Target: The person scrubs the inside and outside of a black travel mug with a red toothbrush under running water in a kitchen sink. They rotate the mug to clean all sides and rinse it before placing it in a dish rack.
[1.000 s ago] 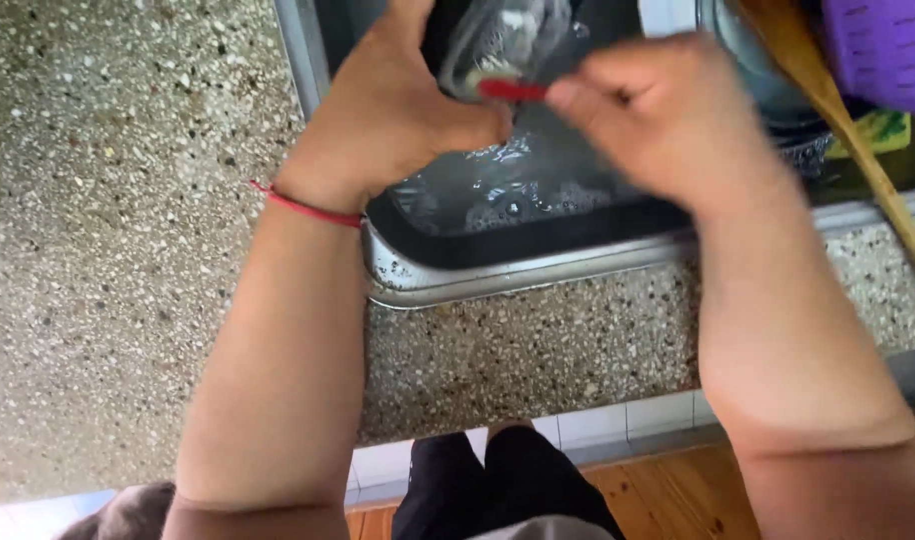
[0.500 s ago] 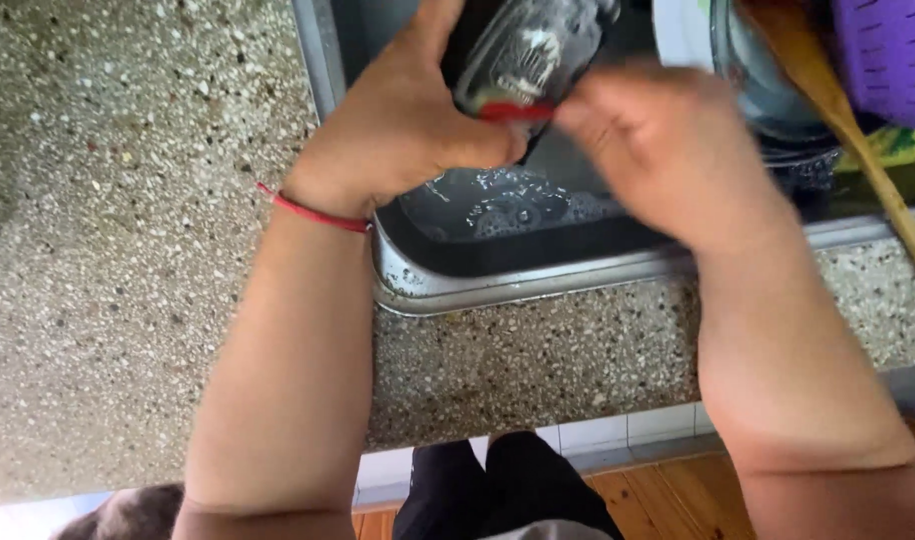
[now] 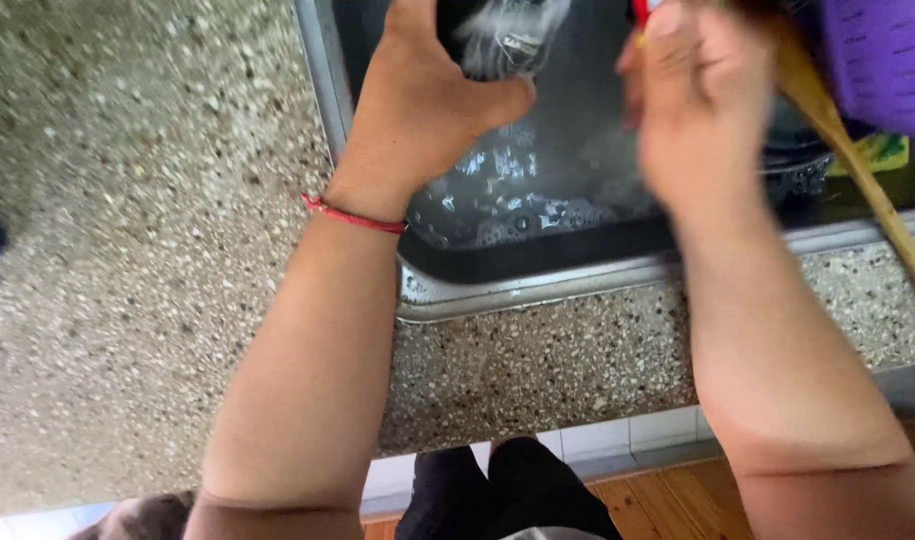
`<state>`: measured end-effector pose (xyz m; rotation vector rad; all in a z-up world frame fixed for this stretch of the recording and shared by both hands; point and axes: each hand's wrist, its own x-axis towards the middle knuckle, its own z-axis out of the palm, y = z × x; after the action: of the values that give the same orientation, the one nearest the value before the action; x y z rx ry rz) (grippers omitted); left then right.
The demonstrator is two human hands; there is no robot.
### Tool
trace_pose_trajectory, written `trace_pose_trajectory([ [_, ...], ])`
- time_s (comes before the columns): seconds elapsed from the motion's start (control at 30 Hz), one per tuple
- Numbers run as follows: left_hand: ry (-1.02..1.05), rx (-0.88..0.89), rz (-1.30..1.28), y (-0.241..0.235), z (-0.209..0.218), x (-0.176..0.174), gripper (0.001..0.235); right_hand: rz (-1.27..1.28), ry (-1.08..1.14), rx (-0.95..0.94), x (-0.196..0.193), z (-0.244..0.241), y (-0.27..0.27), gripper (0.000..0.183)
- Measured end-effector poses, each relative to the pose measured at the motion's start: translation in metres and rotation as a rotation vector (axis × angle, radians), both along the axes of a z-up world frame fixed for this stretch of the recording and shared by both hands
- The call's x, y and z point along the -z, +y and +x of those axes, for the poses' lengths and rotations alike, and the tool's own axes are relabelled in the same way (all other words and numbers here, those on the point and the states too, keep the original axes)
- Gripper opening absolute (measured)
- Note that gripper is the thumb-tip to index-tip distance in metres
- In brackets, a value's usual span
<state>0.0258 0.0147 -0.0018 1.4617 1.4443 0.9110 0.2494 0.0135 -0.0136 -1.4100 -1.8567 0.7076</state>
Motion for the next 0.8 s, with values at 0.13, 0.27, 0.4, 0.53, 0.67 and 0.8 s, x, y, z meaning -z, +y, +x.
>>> trace_pose_trajectory([
  [0.13, -0.051, -0.080, 0.128, 0.003, -0.003, 0.013, 0.075, -0.549, 0.584, 0.224, -0.006, -0.046, 0.002, 0.055],
  [0.27, -0.205, -0.081, 0.105, 0.005, 0.003, 0.002, 0.075, -0.694, 0.748, 0.122, 0.000, -0.044, 0.016, 0.033],
  [0.4, -0.487, 0.035, 0.060, 0.008, 0.009, 0.008, 0.085, -0.794, 1.019, 0.010, -0.001, -0.040, 0.019, 0.035],
  [0.53, -0.652, 0.060, -0.007, 0.007, 0.007, 0.019, 0.082, -0.732, 1.096, -0.085, 0.011, -0.036, 0.020, 0.019],
  [0.67, -0.611, 0.122, 0.036, 0.007, 0.006, 0.018, 0.065, -0.640, 1.067, -0.088, 0.017, -0.032, 0.023, 0.019],
  [0.8, -0.361, 0.036, 0.033, 0.011, 0.003, 0.028, 0.061, -0.629, 0.987, -0.046, 0.016, -0.029, 0.025, 0.025],
])
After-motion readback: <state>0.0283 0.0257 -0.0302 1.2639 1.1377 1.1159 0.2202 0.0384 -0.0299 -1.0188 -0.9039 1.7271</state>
